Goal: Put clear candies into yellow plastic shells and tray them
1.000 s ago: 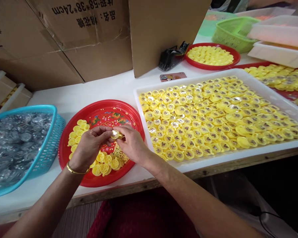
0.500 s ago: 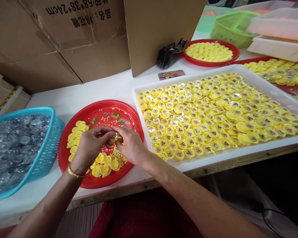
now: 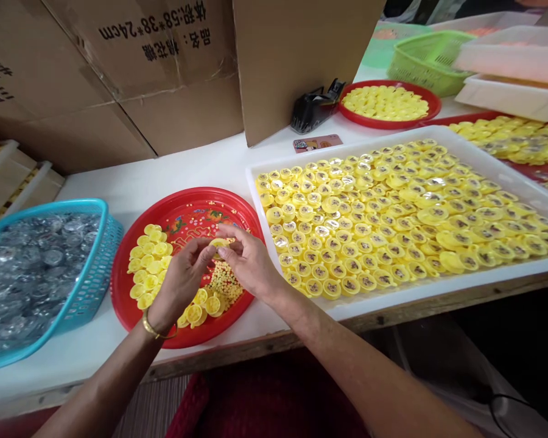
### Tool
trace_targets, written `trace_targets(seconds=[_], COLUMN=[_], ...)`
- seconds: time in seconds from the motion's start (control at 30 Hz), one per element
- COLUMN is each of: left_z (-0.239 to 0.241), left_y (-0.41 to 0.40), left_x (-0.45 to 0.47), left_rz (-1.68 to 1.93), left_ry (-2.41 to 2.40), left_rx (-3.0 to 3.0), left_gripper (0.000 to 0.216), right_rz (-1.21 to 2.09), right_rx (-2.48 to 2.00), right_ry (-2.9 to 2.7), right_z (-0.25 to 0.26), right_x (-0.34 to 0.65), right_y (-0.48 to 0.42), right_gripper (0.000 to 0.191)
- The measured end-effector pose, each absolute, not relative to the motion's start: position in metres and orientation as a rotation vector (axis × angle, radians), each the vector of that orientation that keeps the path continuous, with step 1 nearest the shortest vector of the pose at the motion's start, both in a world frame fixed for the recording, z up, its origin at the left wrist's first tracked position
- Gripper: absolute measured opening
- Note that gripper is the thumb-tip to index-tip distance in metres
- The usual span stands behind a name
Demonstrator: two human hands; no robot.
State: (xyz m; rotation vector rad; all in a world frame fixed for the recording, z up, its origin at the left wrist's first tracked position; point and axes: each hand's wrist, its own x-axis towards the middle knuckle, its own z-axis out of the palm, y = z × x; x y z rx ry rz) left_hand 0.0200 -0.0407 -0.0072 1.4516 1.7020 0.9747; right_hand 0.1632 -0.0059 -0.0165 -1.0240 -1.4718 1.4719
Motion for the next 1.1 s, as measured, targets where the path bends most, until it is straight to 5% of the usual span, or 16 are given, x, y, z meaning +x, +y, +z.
trace_targets(seconds=[0.3, 0.53, 1.1], left_z=[-0.002, 0.002, -0.007], left_y=[-0.052, -0.052, -0.065], left_x=[0.015, 0.006, 0.026], left_rz=[0.957, 0.96, 1.023], left_ry=[1.614, 1.576, 1.662], left_rx=[1.602, 1.767, 1.954], left_gripper=[0.031, 0.025, 0.042], right_rz=[1.663, 1.71, 1.832], right_rx=[-0.862, -0.85, -0.943], right_ry=[-1.286, -1.149, -0.764], right_z=[-0.015, -0.011, 0.004], right_x=[0.163, 0.159, 0.171], right_y=[-0.008, -0.018, -0.042], right_gripper=[0.024, 0.037, 0.033])
